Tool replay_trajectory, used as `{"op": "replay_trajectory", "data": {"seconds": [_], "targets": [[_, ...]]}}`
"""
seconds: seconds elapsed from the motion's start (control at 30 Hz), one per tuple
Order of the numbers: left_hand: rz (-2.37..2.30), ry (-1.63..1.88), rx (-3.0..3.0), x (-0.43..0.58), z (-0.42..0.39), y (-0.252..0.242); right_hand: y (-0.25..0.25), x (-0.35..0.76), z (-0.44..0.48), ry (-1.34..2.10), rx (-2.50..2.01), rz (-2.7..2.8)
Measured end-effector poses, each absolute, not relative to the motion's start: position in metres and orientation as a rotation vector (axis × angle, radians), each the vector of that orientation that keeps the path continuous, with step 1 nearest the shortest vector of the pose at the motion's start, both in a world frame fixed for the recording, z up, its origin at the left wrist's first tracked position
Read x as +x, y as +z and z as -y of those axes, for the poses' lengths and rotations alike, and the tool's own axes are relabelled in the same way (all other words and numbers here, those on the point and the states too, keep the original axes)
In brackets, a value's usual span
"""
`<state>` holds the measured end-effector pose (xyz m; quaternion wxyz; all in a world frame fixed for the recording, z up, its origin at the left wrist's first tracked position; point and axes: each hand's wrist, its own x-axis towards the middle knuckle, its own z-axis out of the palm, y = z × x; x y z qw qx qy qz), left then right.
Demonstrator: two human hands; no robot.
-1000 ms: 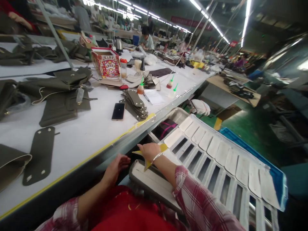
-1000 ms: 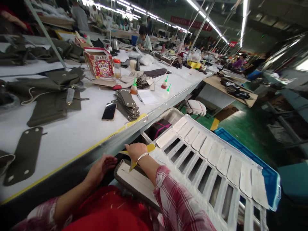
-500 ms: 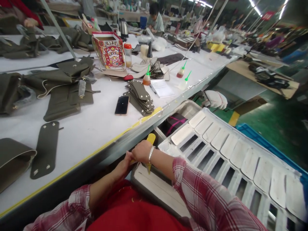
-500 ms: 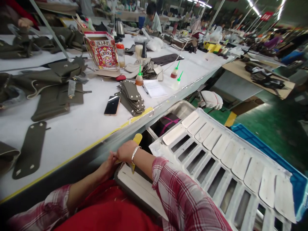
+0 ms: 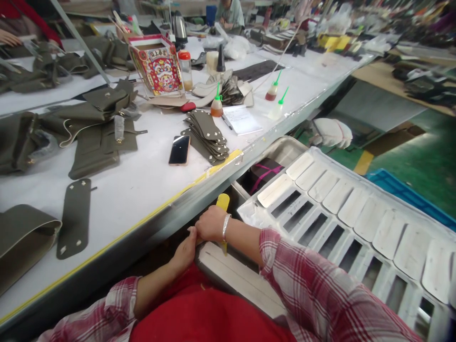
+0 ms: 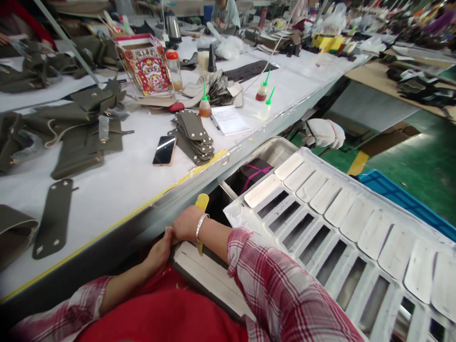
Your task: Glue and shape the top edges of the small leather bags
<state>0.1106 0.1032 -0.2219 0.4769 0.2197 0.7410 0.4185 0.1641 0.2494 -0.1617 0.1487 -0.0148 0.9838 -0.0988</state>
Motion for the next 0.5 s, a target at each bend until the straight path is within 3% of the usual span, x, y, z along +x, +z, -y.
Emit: {"op": "replay_trajectory", "data": {"seconds": [0.5], "targets": [[-1.497, 1.094, 0.872, 0.109, -0.124, -0.212, -0.164, 0.194, -0.238, -0.408, 0.417, -2.867]]}}
